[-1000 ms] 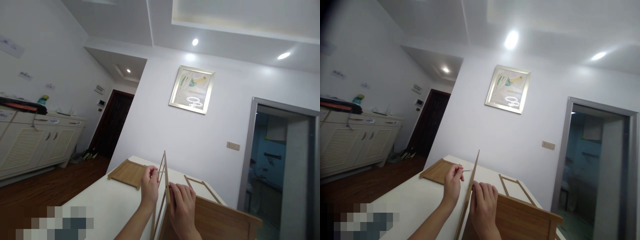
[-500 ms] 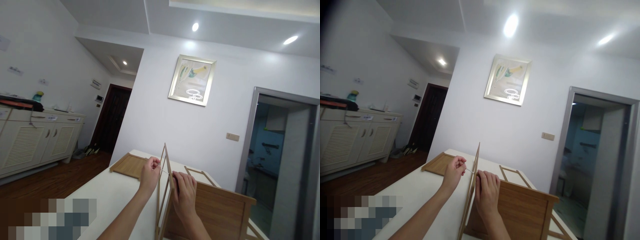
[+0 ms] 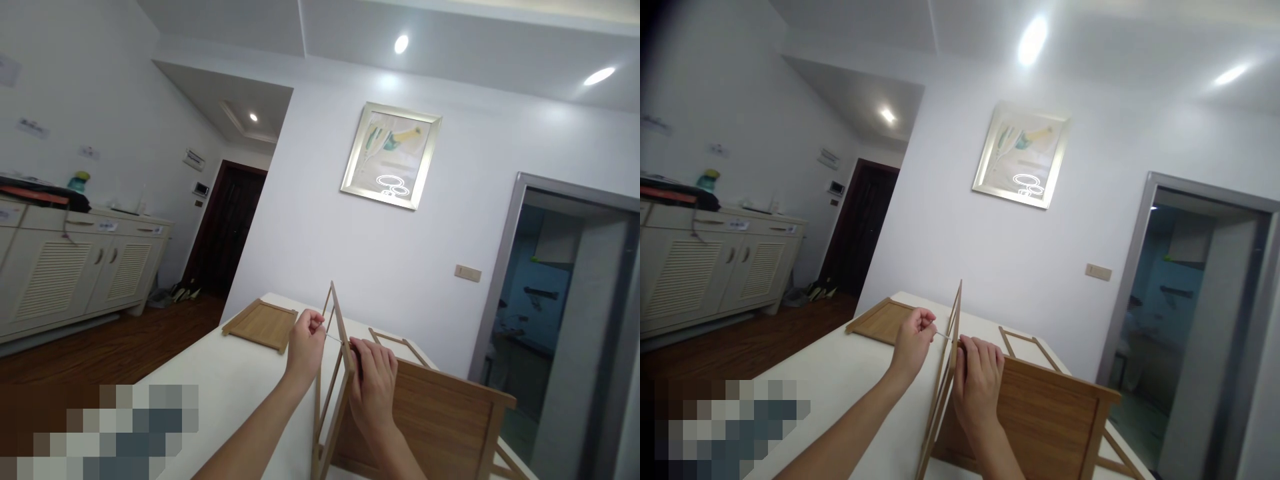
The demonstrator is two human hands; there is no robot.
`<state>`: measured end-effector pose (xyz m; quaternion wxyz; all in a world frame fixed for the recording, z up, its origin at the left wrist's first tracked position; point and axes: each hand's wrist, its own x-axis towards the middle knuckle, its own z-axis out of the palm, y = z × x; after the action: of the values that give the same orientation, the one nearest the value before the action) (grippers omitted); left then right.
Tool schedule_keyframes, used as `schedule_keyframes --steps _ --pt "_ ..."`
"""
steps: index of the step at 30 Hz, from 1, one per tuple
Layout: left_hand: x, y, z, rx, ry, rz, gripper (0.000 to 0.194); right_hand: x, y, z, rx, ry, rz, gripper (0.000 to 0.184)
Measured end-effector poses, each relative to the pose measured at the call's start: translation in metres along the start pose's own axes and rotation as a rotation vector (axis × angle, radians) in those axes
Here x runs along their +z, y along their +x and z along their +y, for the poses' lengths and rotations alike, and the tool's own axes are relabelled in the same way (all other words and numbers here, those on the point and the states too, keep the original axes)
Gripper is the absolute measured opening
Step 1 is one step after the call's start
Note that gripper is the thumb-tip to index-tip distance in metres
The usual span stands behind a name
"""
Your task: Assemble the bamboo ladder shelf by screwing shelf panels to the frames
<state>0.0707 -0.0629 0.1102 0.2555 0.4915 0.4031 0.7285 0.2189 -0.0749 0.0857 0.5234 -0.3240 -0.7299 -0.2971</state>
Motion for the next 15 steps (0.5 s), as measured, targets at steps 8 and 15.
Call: schedule_keyframes --steps 8,15 --pt "-0.0007 -0.0017 0.0022 -0.021 0.042 -0.011 0.015 -0.0002 -0.0008 0.0001 -0.004 -0.001 -0.011 0.023" --pt "-0.0003 -0.0013 -0.0005 -0.025 0.052 -0.017 0.016 0.0000 -0.0011 -0.0005 -0.001 -0.005 -0.004 0.023"
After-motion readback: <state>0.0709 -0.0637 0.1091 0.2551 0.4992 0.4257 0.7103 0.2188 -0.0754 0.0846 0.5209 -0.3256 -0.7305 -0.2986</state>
